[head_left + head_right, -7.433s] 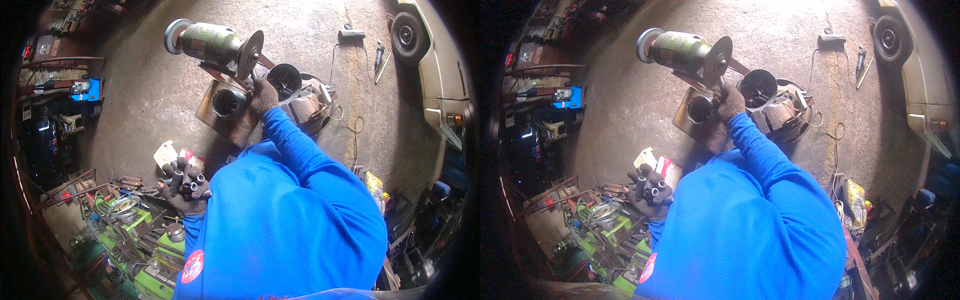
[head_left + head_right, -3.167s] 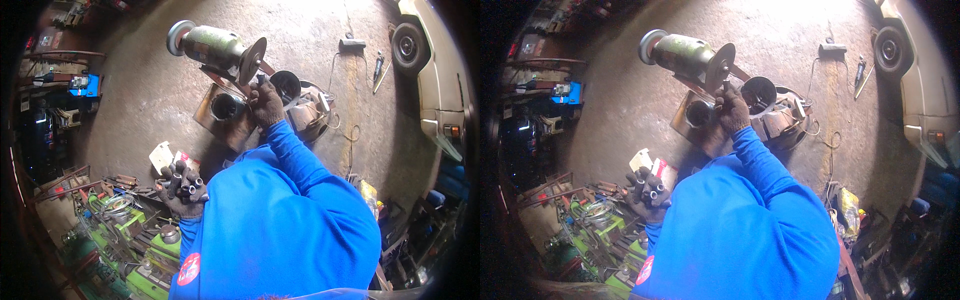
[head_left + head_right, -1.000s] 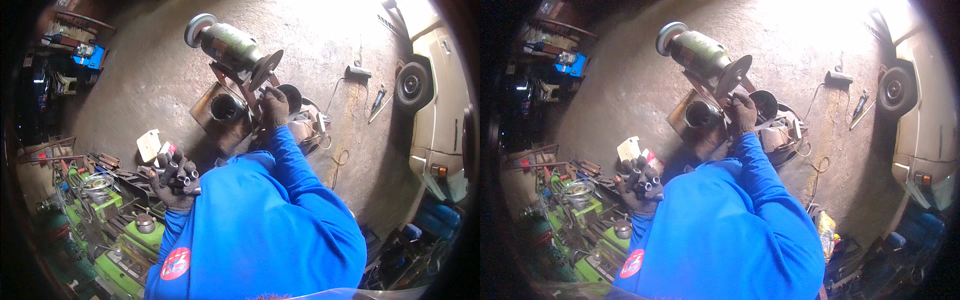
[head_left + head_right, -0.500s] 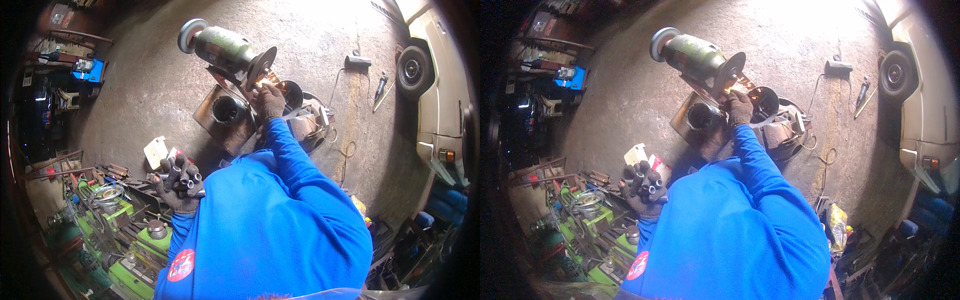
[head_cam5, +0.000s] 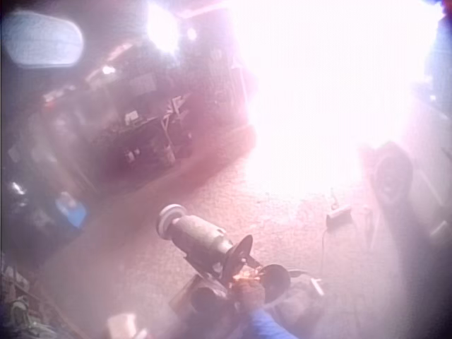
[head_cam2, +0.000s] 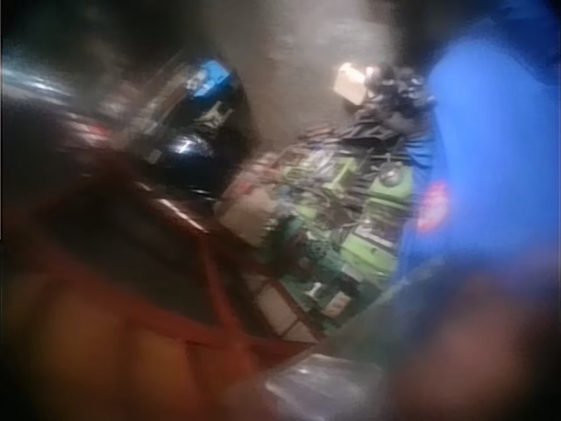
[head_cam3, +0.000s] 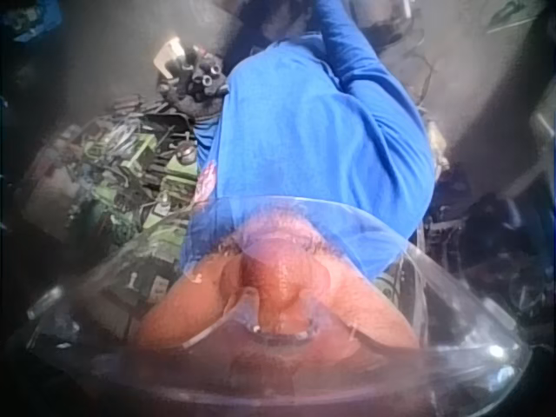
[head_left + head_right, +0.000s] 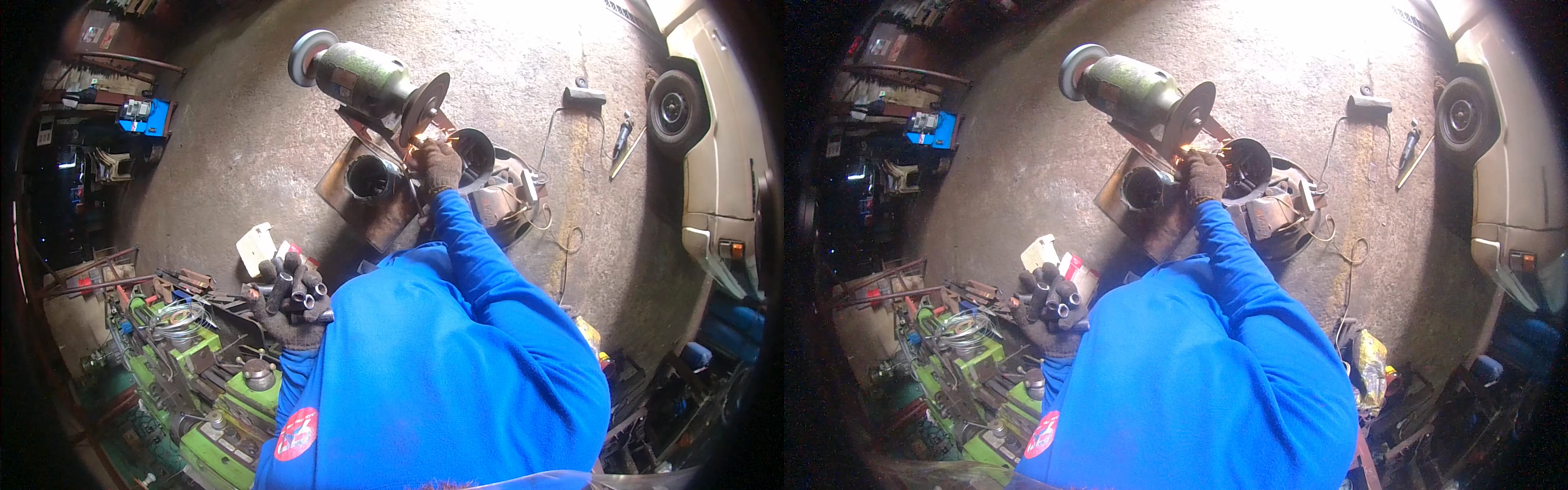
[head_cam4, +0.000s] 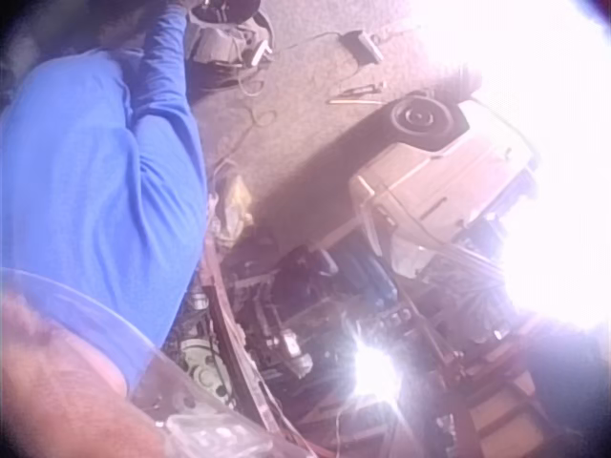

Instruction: The person uses a bench grinder to deburr and smooth the edges of small cylindrical metal parts. They hold each part with gloved hands, press it against the spinning wheel, and rotate it to treat multiple sides. The person repeats this process for several parts in succession.

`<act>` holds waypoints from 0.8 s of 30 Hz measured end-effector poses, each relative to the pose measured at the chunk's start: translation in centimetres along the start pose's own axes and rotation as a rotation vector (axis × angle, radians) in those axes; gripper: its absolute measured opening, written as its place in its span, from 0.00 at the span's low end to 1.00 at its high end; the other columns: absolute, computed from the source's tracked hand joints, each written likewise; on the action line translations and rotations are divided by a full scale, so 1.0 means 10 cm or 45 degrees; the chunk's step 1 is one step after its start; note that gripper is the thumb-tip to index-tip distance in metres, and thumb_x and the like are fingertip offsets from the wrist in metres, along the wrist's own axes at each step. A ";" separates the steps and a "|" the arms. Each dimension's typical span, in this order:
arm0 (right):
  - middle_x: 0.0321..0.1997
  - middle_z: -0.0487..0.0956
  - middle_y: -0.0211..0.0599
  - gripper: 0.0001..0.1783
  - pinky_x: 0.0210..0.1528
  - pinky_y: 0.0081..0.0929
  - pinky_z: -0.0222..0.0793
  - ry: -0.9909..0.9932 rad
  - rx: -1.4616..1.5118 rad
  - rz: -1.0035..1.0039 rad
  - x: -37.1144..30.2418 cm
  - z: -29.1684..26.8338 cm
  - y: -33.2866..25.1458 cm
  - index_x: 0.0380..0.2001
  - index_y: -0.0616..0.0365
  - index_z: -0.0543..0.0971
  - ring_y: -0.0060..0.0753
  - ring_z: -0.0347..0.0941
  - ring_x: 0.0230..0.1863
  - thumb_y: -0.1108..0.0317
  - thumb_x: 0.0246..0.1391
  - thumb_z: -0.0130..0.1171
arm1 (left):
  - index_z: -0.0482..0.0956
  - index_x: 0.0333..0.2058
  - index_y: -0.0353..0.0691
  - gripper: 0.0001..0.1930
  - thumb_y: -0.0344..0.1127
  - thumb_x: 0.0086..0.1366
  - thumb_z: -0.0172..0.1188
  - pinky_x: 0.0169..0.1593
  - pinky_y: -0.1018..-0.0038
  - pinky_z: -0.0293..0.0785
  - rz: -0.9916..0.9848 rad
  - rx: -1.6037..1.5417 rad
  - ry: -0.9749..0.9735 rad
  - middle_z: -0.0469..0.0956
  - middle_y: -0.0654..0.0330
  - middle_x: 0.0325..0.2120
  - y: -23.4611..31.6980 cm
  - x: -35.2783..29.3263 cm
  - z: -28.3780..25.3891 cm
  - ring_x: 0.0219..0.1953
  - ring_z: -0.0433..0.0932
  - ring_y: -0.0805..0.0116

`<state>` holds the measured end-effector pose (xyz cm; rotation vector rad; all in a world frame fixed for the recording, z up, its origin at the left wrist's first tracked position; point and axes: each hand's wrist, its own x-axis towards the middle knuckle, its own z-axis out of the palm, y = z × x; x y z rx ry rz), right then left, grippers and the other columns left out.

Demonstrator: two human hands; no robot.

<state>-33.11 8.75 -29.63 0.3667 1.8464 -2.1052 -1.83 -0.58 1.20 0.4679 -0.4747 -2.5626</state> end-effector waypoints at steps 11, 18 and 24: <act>0.29 0.88 0.37 0.20 0.34 0.30 0.76 -0.226 -0.633 -0.323 0.06 -0.13 -0.05 0.46 0.65 0.90 0.28 0.84 0.31 0.56 0.73 0.64 | 0.75 0.68 0.47 0.32 0.63 0.79 0.58 0.29 0.70 0.85 -0.001 0.066 -0.114 0.77 0.48 0.65 0.04 -0.02 -0.13 0.58 0.83 0.52; 0.42 0.91 0.41 0.17 0.45 0.30 0.80 -0.160 -0.148 0.075 -0.15 -0.02 -0.35 0.54 0.61 0.89 0.28 0.85 0.38 0.64 0.70 0.67 | 0.77 0.68 0.46 0.30 0.61 0.79 0.58 0.34 0.68 0.88 -0.104 -0.037 -0.190 0.79 0.44 0.62 0.02 0.03 0.04 0.58 0.83 0.51; 0.50 0.92 0.41 0.18 0.51 0.31 0.81 -0.086 -0.429 -0.336 -0.02 -0.05 -0.09 0.58 0.56 0.89 0.30 0.86 0.46 0.64 0.70 0.68 | 0.76 0.63 0.32 0.33 0.61 0.81 0.55 0.35 0.67 0.86 -0.115 -0.115 -0.036 0.85 0.44 0.45 0.03 0.01 0.05 0.49 0.85 0.60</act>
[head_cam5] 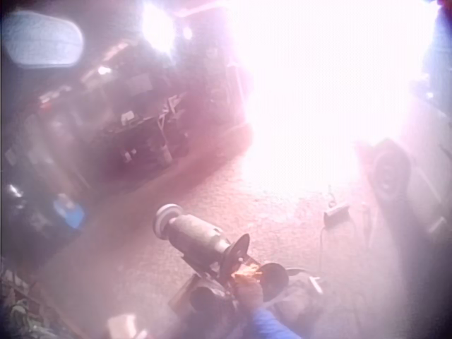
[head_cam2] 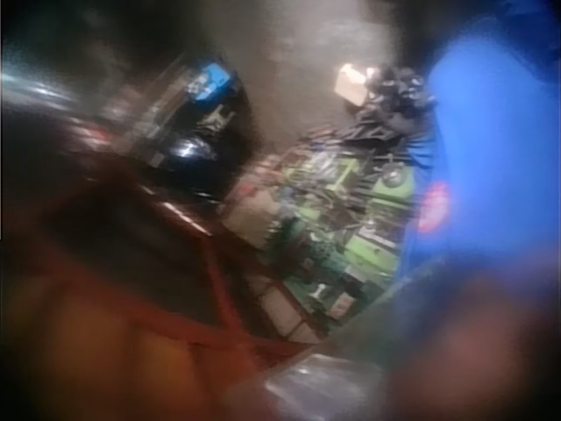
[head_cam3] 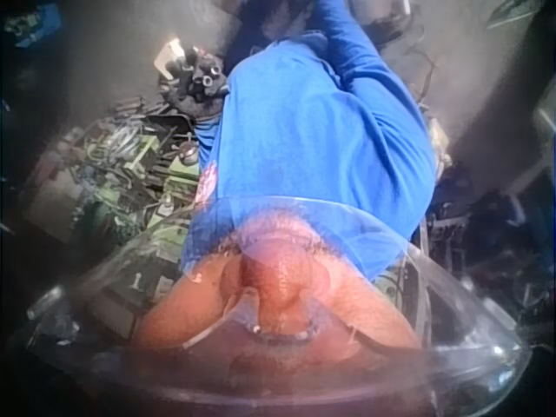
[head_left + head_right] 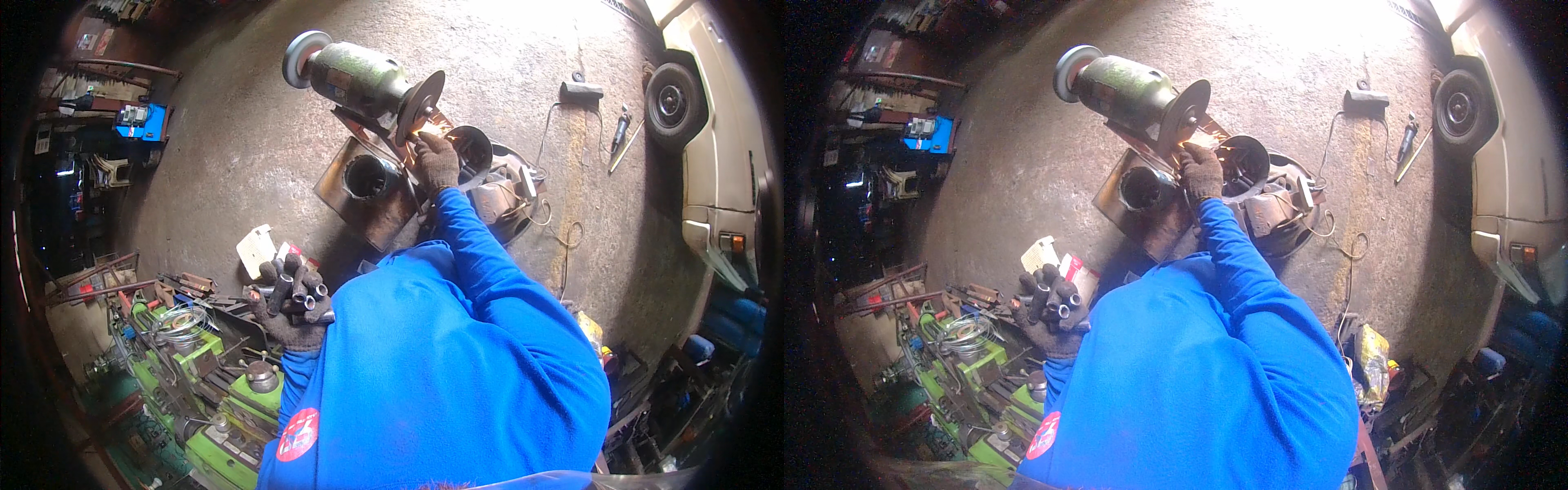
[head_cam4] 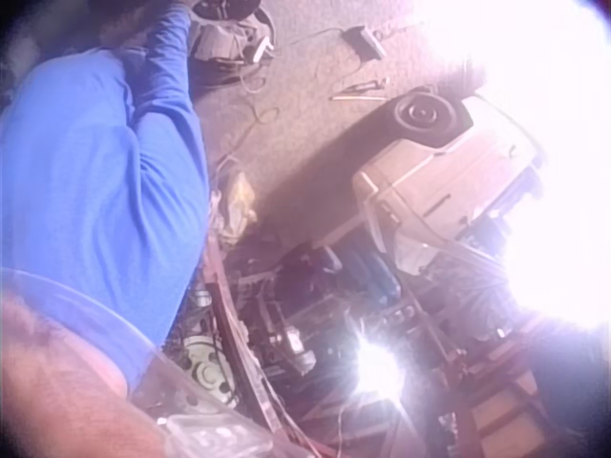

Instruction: The person uses a bench grinder to deburr and smooth the edges of small cylindrical metal parts. They hold each part with gloved hands, press it against the spinning wheel, and rotate it to treat multiple sides. The person repeats this process for several parts in succession.

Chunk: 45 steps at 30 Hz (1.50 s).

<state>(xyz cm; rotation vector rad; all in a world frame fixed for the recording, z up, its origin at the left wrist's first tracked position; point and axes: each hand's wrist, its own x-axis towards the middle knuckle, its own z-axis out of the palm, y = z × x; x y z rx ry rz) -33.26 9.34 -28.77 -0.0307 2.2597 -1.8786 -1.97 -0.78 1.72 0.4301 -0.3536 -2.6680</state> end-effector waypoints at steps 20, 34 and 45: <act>0.38 0.90 0.36 0.17 0.41 0.29 0.78 -0.091 0.323 0.230 -0.05 -0.03 -0.21 0.57 0.62 0.88 0.26 0.83 0.37 0.63 0.73 0.64 | 0.79 0.66 0.52 0.29 0.64 0.77 0.60 0.29 0.71 0.80 0.002 0.103 0.007 0.80 0.46 0.60 0.08 -0.05 -0.17 0.50 0.83 0.57; 0.37 0.89 0.35 0.15 0.41 0.30 0.77 -0.027 0.377 0.184 0.00 -0.01 -0.22 0.55 0.60 0.88 0.25 0.82 0.36 0.64 0.73 0.64 | 0.77 0.65 0.45 0.32 0.64 0.77 0.60 0.26 0.72 0.77 0.006 0.122 0.021 0.84 0.55 0.54 0.08 -0.03 -0.15 0.54 0.84 0.56; 0.35 0.89 0.36 0.17 0.36 0.23 0.74 -0.211 0.498 0.537 -0.08 -0.23 -0.59 0.56 0.61 0.87 0.23 0.81 0.33 0.61 0.76 0.59 | 0.73 0.67 0.43 0.33 0.63 0.77 0.60 0.29 0.68 0.78 -0.008 0.090 -0.014 0.84 0.47 0.50 0.11 -0.06 -0.21 0.53 0.84 0.56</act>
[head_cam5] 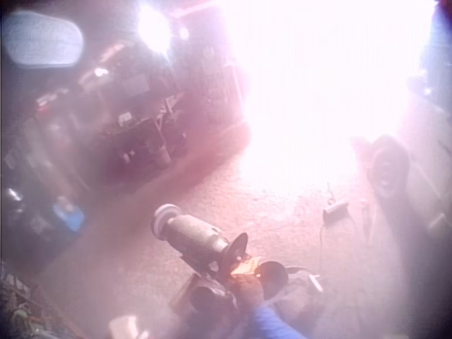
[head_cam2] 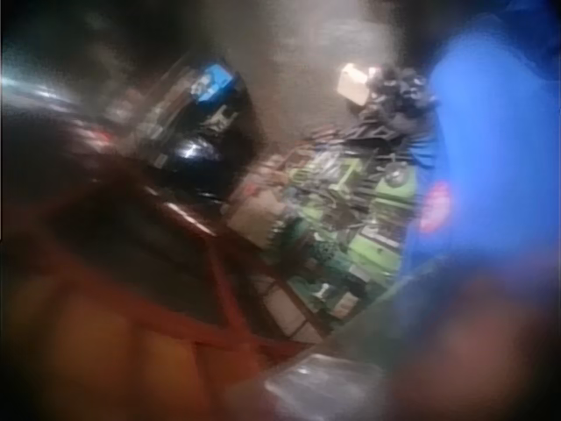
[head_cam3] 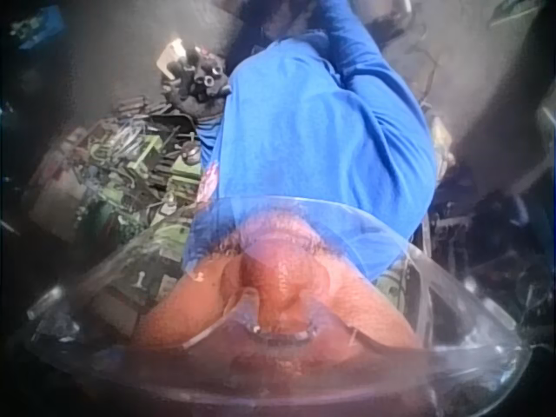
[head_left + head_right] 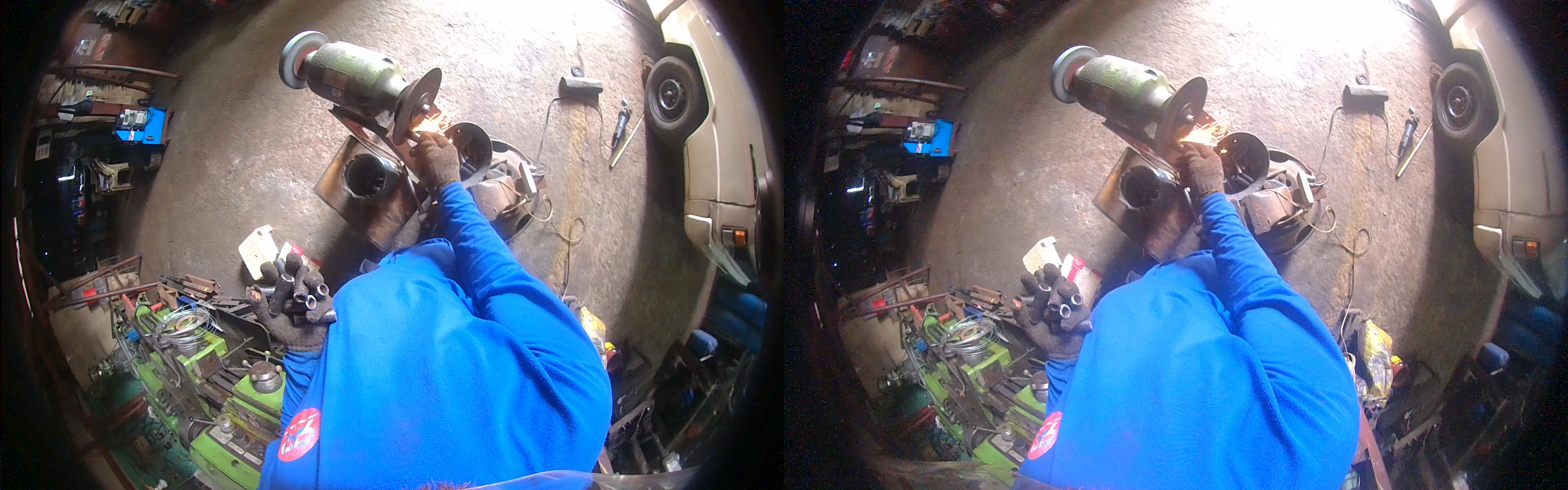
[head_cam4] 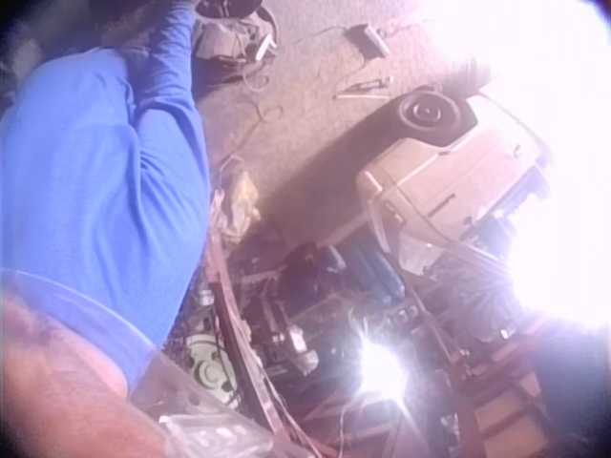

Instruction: The person uses a bench grinder to deburr and smooth the edges of small cylindrical metal parts. They hold each part with gloved hands, press it against the spinning wheel, and rotate it to treat multiple sides. The person repeats this process for several parts in succession.

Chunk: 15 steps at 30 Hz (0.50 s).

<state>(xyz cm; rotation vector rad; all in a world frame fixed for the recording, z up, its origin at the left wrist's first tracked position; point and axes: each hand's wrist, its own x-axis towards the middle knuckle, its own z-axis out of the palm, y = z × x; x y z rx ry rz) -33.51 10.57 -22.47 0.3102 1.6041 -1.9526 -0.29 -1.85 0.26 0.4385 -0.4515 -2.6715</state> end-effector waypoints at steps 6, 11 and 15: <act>0.42 0.89 0.37 0.17 0.40 0.26 0.79 -0.213 0.400 -0.057 -0.16 -0.04 -0.15 0.59 0.59 0.86 0.26 0.84 0.40 0.62 0.75 0.63 | 0.73 0.68 0.42 0.32 0.60 0.78 0.59 0.31 0.66 0.80 0.020 -0.021 -0.003 0.84 0.45 0.53 -0.03 0.03 0.10 0.52 0.84 0.57; 0.32 0.81 0.37 0.15 0.30 0.26 0.70 -0.459 0.112 -0.533 -0.69 -0.13 -0.36 0.52 0.58 0.81 0.27 0.75 0.28 0.58 0.79 0.54 | 0.75 0.68 0.49 0.31 0.62 0.77 0.61 0.28 0.68 0.83 0.122 0.001 -0.027 0.82 0.51 0.60 -0.10 0.05 0.18 0.54 0.84 0.52; 0.31 0.77 0.34 0.19 0.21 0.24 0.65 -0.919 1.048 -0.142 -0.85 -0.09 -0.46 0.56 0.61 0.80 0.25 0.68 0.19 0.57 0.82 0.48 | 0.76 0.68 0.55 0.30 0.63 0.76 0.62 0.24 0.71 0.82 0.078 0.038 -0.035 0.81 0.53 0.62 -0.07 0.06 0.11 0.53 0.84 0.52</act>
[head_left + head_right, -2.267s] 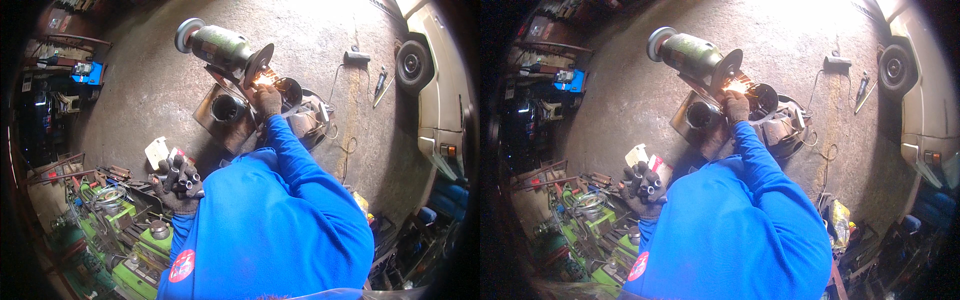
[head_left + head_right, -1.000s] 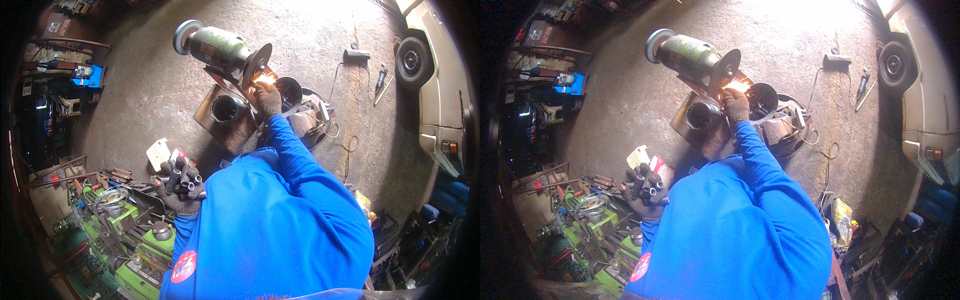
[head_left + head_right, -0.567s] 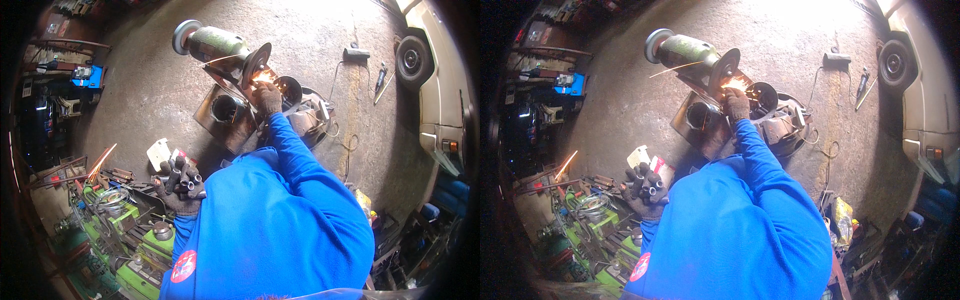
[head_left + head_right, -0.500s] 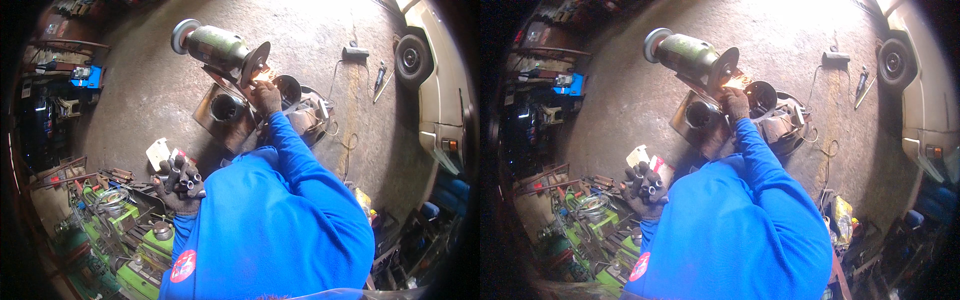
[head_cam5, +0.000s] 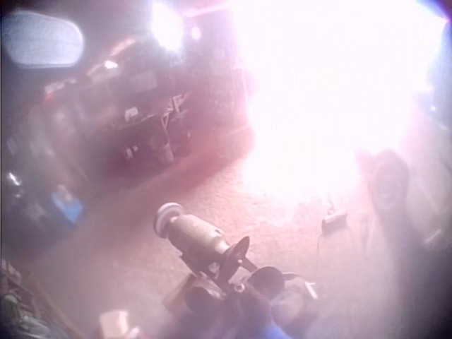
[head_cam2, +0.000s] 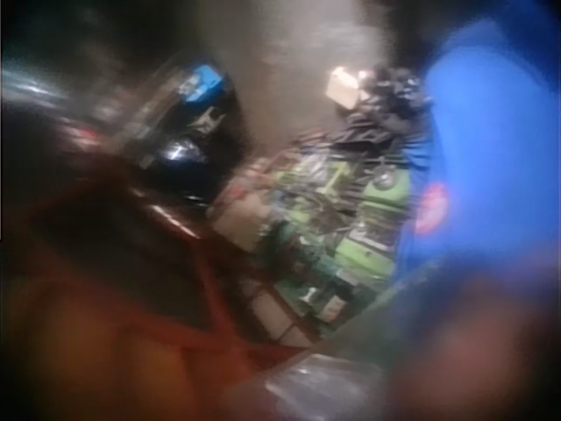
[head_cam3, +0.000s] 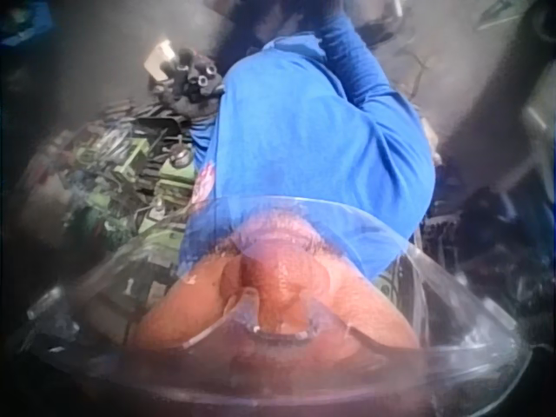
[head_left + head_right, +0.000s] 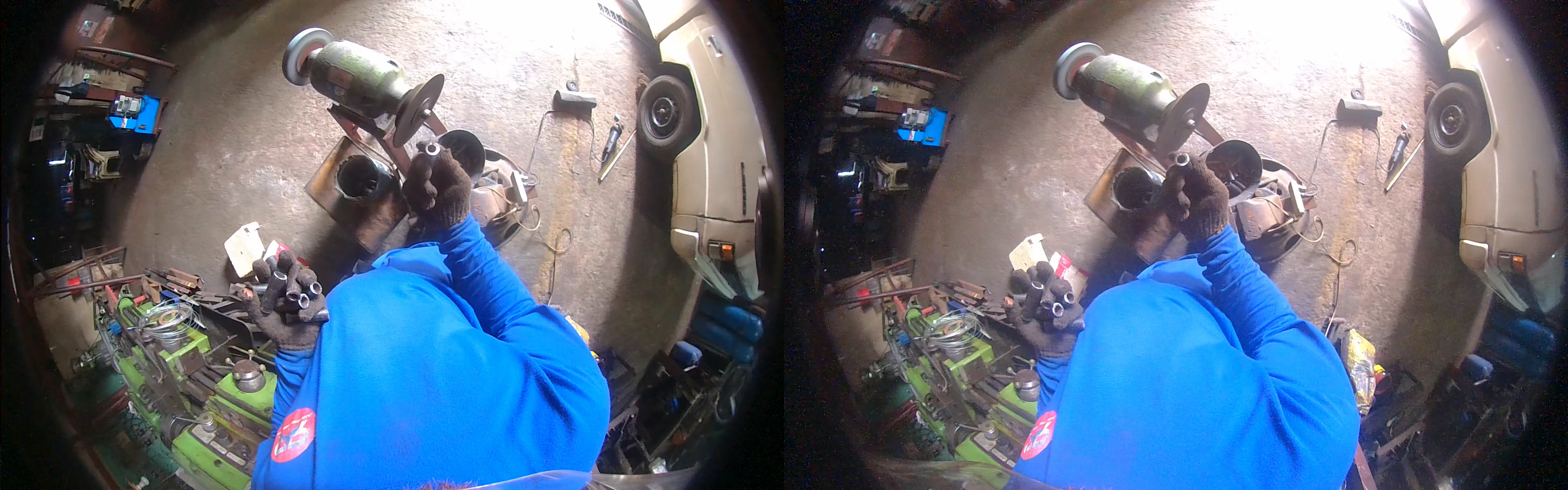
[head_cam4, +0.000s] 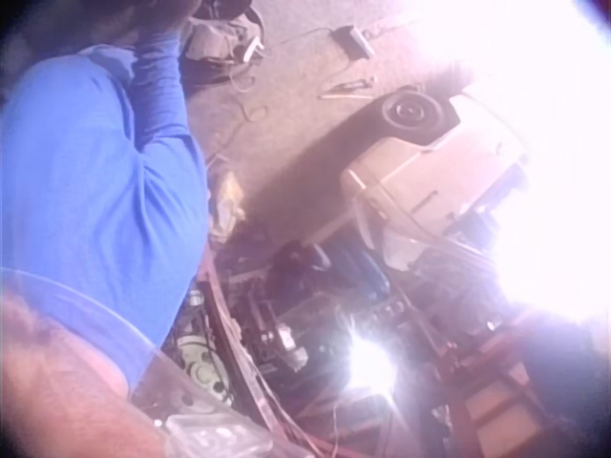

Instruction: The person uses a bench grinder to deburr and smooth the edges of small cylindrical metal parts. They hold each part with gloved hands, press it against the spinning wheel, and rotate it to treat multiple sides. The person repeats this process for several parts in succession.

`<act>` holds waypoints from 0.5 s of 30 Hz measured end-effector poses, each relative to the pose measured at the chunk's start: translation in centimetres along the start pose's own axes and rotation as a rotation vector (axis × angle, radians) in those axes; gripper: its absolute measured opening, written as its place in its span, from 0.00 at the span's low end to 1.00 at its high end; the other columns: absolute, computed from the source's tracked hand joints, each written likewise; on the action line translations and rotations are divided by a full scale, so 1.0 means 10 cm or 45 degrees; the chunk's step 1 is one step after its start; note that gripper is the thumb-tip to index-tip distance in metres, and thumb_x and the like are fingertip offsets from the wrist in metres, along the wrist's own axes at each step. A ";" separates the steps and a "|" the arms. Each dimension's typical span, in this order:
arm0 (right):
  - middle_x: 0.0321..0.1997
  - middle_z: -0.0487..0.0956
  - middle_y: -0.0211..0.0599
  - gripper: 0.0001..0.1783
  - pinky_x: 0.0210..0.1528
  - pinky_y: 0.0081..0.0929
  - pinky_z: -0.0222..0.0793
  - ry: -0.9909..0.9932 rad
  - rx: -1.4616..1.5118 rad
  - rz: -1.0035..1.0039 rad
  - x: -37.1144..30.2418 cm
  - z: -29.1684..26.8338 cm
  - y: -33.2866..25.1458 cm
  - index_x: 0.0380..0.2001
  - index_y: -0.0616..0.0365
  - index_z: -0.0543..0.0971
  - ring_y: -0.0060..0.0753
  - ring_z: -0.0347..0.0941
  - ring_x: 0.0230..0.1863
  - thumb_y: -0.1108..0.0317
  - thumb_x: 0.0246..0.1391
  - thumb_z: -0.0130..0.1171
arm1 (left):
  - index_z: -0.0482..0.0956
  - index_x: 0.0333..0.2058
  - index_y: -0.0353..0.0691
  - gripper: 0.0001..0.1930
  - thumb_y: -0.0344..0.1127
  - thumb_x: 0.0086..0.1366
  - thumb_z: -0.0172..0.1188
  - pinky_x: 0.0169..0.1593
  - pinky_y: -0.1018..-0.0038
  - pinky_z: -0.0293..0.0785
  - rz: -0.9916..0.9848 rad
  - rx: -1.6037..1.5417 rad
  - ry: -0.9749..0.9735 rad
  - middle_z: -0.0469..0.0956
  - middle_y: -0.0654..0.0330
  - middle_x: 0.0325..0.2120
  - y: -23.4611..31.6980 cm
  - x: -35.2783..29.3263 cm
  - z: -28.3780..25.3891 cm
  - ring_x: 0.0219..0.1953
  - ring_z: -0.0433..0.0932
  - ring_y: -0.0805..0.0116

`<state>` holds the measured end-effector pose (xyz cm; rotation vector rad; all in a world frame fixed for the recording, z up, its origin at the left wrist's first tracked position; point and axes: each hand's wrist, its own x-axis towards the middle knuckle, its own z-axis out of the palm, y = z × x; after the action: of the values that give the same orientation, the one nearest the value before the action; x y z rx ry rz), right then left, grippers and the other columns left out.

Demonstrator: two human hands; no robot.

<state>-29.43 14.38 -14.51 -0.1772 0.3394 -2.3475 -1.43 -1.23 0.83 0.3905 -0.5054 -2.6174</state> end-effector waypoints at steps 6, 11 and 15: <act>0.31 0.75 0.31 0.28 0.19 0.25 0.64 -0.123 0.471 0.061 -0.06 0.15 -0.01 0.60 0.62 0.79 0.24 0.65 0.17 0.48 0.83 0.43 | 0.75 0.69 0.52 0.31 0.61 0.75 0.64 0.24 0.71 0.83 0.053 0.049 -0.024 0.80 0.53 0.63 0.00 -0.01 -0.04 0.53 0.84 0.52; 0.32 0.75 0.31 0.30 0.19 0.26 0.65 -0.134 0.490 0.045 -0.08 0.10 0.01 0.62 0.63 0.78 0.25 0.65 0.17 0.45 0.83 0.45 | 0.71 0.68 0.44 0.34 0.60 0.74 0.65 0.24 0.71 0.84 -0.021 -0.007 -0.021 0.79 0.47 0.62 0.03 0.01 -0.06 0.51 0.84 0.54; 0.33 0.77 0.32 0.29 0.19 0.26 0.64 -0.165 0.566 0.071 -0.09 0.17 -0.04 0.63 0.64 0.78 0.25 0.66 0.18 0.48 0.82 0.47 | 0.71 0.67 0.41 0.35 0.62 0.74 0.65 0.25 0.71 0.82 -0.059 -0.036 -0.013 0.80 0.46 0.60 0.02 0.02 0.00 0.50 0.84 0.55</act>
<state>-28.68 14.90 -12.84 -0.1016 -0.2392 -2.2787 -1.56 -1.47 0.83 0.3848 -0.4675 -2.6696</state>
